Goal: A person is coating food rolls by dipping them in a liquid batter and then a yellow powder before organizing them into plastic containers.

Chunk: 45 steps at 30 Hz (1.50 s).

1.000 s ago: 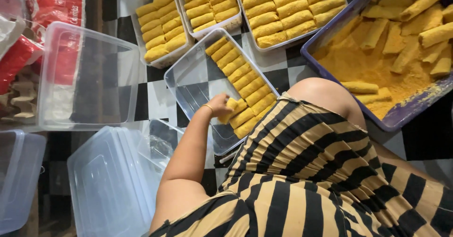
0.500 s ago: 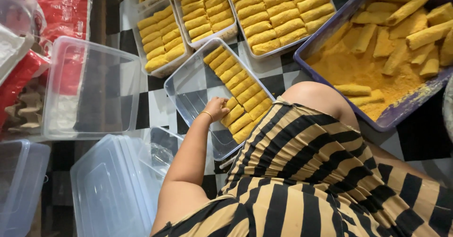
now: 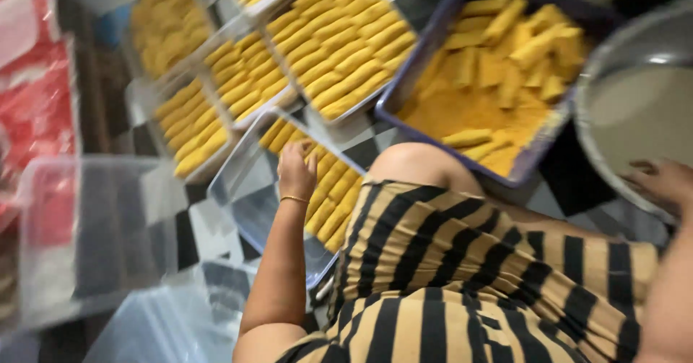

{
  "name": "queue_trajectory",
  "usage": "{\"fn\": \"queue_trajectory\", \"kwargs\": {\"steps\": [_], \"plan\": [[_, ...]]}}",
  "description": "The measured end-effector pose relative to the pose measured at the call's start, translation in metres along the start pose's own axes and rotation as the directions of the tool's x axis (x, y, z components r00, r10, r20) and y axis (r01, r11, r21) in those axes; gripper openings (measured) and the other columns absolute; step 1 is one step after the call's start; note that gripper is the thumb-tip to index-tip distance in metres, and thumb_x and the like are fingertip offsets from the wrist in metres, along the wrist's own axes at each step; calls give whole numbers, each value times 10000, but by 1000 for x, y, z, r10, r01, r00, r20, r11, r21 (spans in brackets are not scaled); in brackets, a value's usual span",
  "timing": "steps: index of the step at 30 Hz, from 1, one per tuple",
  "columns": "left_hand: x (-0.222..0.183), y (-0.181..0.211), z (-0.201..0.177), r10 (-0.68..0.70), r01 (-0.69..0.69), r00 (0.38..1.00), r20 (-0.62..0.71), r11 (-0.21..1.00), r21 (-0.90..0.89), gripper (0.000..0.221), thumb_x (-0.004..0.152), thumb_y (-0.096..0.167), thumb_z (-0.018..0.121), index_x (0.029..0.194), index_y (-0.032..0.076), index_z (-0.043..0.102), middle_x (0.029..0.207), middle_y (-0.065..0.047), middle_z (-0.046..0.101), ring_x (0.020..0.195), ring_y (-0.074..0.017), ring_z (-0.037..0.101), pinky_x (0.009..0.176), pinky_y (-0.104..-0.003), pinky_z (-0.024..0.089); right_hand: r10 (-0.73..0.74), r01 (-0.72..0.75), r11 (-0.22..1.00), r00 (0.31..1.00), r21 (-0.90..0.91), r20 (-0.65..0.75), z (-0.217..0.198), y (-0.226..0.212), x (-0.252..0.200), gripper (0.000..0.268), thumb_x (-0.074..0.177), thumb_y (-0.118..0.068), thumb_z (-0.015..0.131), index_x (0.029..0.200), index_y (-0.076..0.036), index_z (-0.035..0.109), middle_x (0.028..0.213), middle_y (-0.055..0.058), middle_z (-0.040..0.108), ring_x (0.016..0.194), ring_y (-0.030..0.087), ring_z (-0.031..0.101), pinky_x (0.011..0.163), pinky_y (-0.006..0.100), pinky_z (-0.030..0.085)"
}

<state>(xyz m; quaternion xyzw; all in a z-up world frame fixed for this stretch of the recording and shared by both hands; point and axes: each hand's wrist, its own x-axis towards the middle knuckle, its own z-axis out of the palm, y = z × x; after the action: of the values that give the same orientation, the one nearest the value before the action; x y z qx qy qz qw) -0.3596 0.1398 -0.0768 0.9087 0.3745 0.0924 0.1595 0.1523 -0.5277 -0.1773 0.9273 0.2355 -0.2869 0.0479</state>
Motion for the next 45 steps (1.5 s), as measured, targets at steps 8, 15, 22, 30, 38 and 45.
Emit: {"fn": "queue_trajectory", "kwargs": {"steps": [8,15,22,30,38,45], "plan": [[116,291,87,421,-310,811,406,898,-311,315,941,192,466,1081,158,746,1166,-94,743,1055,-308,688,906,-444,524,166,-166,951,986,261,24,-61,-90,-22,634,894,-532,688,1425,-189,721,1402,118,731,1263,359,675,986,426,515],[135,345,183,284,-893,231,930,442,87,599,957,543,452,1193,65,724,1175,-91,690,1021,-289,634,907,-389,502,174,-230,879,970,417,168,-123,-116,-78,622,980,-459,623,1513,-138,601,1451,136,671,1229,360,692,962,471,514],[124,346,144,83,-235,549,832,970,59,889,662,753,647,1202,47,677,1118,-119,723,983,-302,695,817,-401,537,161,-244,823,966,513,201,-138,-125,-76,623,1017,-431,605,1557,-127,539,1443,182,660,1262,417,636,979,518,487],[119,371,155,79,-368,375,924,927,69,775,853,534,548,1508,133,440,1451,-111,540,1246,-316,568,962,-424,484,165,-240,837,967,492,192,-133,-122,-75,629,995,-430,624,1540,-125,554,1448,167,654,1289,387,629,994,487,484],[117,367,148,20,-183,412,911,981,61,846,824,398,640,1579,127,369,1592,-101,417,1443,-303,431,1133,-452,420,156,-229,849,969,475,189,-134,-130,-77,625,1001,-435,610,1540,-126,544,1532,150,582,1332,400,592,1019,504,483],[112,371,169,275,-730,153,949,679,-79,501,828,451,637,1268,216,601,1126,-34,603,997,-223,556,851,-321,473,147,-211,856,975,473,167,-120,-116,-66,630,992,-447,617,1534,-130,558,1541,138,576,1352,378,584,1039,489,472]]}}
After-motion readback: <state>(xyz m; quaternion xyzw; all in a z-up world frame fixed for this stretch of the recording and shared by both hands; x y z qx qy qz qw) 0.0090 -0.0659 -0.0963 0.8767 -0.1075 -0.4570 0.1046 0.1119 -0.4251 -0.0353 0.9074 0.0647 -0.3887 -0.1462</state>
